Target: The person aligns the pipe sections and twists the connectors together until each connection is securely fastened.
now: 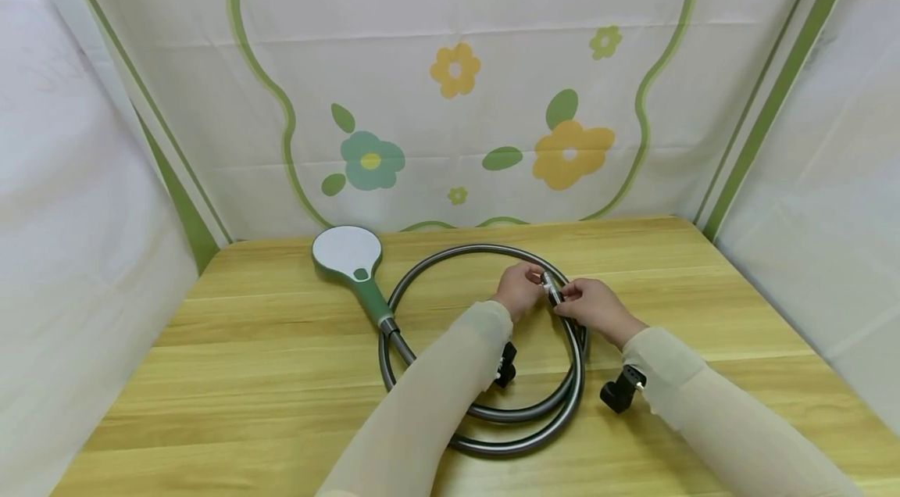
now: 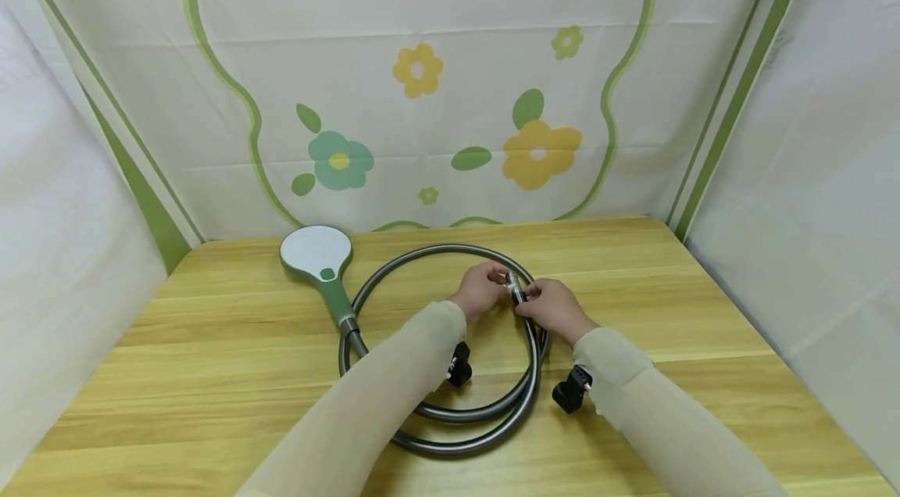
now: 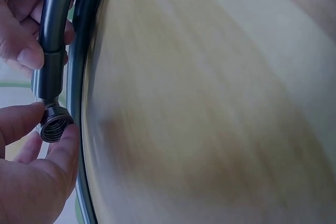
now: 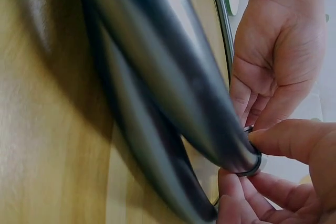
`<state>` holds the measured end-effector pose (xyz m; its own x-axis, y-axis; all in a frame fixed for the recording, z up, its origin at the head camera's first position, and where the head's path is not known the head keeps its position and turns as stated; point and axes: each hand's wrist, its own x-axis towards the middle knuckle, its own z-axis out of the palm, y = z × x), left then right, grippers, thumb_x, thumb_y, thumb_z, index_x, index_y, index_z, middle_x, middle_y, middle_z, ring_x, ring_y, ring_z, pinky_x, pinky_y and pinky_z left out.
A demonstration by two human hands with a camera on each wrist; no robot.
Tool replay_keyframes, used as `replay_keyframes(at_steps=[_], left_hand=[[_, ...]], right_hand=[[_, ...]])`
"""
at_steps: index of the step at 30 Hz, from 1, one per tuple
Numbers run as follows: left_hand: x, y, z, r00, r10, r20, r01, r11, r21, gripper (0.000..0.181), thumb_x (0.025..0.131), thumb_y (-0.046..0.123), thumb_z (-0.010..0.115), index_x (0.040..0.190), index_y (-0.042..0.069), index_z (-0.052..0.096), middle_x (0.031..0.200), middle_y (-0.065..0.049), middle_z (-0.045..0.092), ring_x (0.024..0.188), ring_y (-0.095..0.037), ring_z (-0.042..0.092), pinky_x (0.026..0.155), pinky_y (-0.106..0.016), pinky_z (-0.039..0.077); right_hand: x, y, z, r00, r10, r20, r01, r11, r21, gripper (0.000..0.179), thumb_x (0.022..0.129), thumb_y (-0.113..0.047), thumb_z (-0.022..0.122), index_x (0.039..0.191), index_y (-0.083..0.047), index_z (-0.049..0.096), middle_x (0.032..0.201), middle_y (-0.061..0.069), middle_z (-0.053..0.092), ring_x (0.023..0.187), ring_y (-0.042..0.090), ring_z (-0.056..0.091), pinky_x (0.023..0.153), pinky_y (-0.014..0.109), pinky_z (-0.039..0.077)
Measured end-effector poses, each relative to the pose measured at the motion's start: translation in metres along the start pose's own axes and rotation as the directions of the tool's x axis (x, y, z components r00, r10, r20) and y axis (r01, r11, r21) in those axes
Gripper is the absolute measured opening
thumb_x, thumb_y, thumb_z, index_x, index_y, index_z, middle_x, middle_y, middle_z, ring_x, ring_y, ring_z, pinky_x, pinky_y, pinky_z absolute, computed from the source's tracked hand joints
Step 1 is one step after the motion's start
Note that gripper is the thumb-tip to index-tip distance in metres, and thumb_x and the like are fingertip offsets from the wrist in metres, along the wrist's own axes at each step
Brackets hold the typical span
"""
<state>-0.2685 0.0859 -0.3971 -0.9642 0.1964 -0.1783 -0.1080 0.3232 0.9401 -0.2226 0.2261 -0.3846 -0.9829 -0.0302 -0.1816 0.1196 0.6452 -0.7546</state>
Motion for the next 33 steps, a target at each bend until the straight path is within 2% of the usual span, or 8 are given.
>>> replay_keyframes(at_steps=[17, 33], left_hand=[[0.0013, -0.0010, 0.0059, 1.000, 0.009, 0.012, -0.010, 0.997, 0.074, 0.025, 0.087, -0.004, 0.067, 0.110, 0.005, 0.067, 0.089, -0.002, 0.059, 0.081, -0.013, 0.052, 0.071, -0.026, 0.047], [0.0028, -0.0035, 0.0079, 0.999, 0.021, 0.031, -0.024, 0.993, 0.120, 0.024, 0.088, -0.002, 0.067, 0.110, 0.006, 0.067, 0.091, -0.002, 0.060, 0.082, -0.014, 0.053, 0.072, -0.026, 0.048]], right_hand=[[-0.0047, -0.0032, -0.0025, 1.000, -0.018, -0.004, 0.017, 0.994, -0.108, 0.031, 0.084, -0.011, 0.070, 0.107, 0.009, 0.062, 0.092, 0.014, 0.066, 0.077, 0.019, 0.060, 0.066, 0.031, 0.051], [-0.0042, -0.0020, -0.0035, 0.999, -0.036, 0.001, 0.036, 0.987, -0.158, 0.029, 0.084, -0.011, 0.071, 0.104, 0.008, 0.064, 0.089, 0.013, 0.066, 0.076, 0.019, 0.061, 0.065, 0.032, 0.051]])
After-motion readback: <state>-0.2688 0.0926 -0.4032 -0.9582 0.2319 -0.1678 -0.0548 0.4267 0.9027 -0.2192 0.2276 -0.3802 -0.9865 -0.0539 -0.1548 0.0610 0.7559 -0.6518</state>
